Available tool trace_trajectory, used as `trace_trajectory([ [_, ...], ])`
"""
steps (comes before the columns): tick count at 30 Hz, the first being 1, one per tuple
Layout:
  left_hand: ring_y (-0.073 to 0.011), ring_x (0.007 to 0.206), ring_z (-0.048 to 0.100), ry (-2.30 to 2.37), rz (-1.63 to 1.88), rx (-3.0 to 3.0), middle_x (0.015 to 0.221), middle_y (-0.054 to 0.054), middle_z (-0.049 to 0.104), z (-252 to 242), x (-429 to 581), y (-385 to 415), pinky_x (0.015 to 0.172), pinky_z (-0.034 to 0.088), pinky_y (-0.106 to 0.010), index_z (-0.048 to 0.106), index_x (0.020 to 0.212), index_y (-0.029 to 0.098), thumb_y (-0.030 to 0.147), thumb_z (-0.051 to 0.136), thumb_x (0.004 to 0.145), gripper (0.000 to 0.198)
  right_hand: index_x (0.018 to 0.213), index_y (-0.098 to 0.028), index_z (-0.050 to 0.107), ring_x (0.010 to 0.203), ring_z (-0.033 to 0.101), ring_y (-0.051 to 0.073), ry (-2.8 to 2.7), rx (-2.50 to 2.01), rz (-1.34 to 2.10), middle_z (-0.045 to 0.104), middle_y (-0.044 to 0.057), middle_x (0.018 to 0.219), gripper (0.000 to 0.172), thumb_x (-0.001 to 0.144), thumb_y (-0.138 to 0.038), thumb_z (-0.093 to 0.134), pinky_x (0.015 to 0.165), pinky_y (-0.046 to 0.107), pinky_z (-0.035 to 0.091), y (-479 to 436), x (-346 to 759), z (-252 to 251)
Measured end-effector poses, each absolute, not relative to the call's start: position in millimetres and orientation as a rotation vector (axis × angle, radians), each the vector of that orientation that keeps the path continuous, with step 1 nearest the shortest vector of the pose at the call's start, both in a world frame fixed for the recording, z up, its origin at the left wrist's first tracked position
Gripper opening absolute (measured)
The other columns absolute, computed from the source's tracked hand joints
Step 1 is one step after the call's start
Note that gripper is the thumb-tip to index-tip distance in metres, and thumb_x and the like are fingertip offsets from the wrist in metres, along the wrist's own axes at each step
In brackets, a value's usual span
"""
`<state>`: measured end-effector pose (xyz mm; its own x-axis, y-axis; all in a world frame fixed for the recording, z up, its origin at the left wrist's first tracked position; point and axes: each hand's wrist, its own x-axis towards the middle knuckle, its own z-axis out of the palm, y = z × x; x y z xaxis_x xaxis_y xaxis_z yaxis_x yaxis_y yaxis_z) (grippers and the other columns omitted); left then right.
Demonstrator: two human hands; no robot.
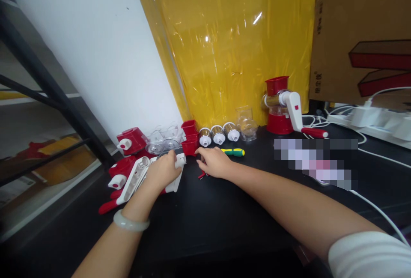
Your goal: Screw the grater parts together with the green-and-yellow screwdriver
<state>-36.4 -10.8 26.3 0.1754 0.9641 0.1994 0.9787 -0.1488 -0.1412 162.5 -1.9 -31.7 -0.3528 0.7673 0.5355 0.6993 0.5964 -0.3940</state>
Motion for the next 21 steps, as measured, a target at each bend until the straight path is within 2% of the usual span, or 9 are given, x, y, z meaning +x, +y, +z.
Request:
trace_trajectory([
  [14,-0.0317,0.104,0.07,-1.803,-0.103,-2.296,0.11,-0.013,0.07,20,-37,-8,0.08,0.052,-0.037,0.058,0.105,0.019,0.023,0.058,0.081,0.025,0.118,-0.018,0.063,0.076,0.07,0.017,-2.129,-1.15,0.127,0.075,0.003,0.083,0.027,0.092,-0.021,0.058,0.079,0.032,0.048,-3,162,-30],
  [21,-0.0318,0.109,0.067,-1.805,-0.087,-2.267,0.116,-0.016,0.068,15,-36,-7,0.083,0.052,-0.037,0.056,0.111,0.017,0.02,0.062,0.078,0.034,0.119,-0.019,0.062,0.076,0.07,0.017,-2.138,-1.147,0.115,0.075,0.002,0.081,0.027,0.093,-0.022,0.058,0.081,0.033,0.047,-2,163,-32],
])
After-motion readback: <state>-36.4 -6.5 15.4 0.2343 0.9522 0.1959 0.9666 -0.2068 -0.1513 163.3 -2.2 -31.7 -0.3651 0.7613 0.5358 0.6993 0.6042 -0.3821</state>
